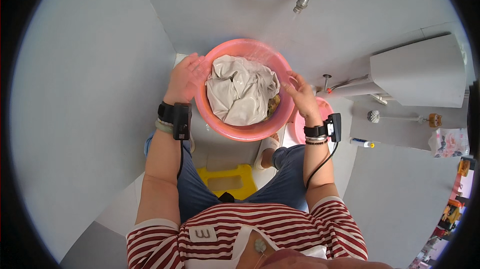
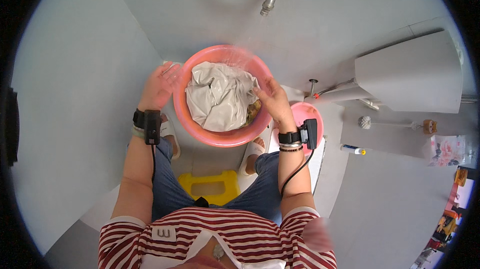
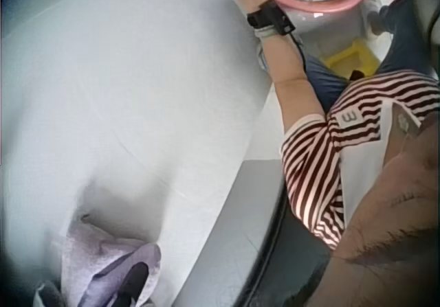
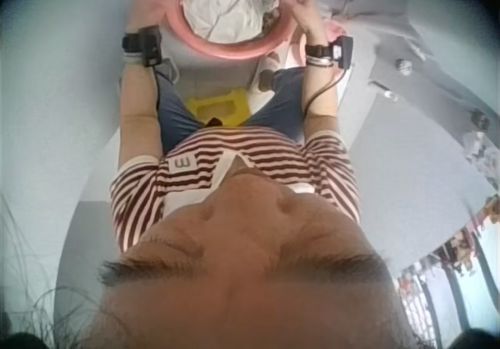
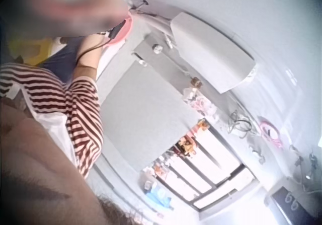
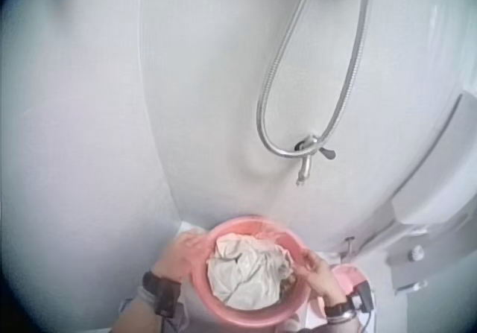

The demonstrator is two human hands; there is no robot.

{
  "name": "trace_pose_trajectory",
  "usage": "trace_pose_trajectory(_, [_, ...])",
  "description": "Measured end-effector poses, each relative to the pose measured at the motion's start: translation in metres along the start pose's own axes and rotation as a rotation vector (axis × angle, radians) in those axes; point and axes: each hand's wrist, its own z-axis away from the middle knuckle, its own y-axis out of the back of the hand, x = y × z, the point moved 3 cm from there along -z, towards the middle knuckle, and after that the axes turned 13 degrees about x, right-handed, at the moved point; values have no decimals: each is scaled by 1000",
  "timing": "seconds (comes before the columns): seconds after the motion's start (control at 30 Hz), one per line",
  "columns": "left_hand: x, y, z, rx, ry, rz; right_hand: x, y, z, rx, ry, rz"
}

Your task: The person sits on a small stool in a bathroom and hand-washes clothes in a pink basin. They wring out a light-colored cloth, pour soapy water into a blue bucket, add more clothes from a second basin, rinse them under the tap, and continue scrubbing and wringing the items.

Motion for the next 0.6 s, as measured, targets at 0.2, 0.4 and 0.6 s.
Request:
trace_pose_trajectory(0.2, [-3, 1, -3, -11, 12, -9, 7, 2, -8, -2, -139, -57])
trace_pose_trajectory(0.4, [-2, -1, -4, 33, -10, -31, 19, 4, -11, -31, -111, 4])
trace_pose_trajectory(0.6, [4, 2, -1, 82, -46, -97, 21, 2, -14, -13, -45, 84])
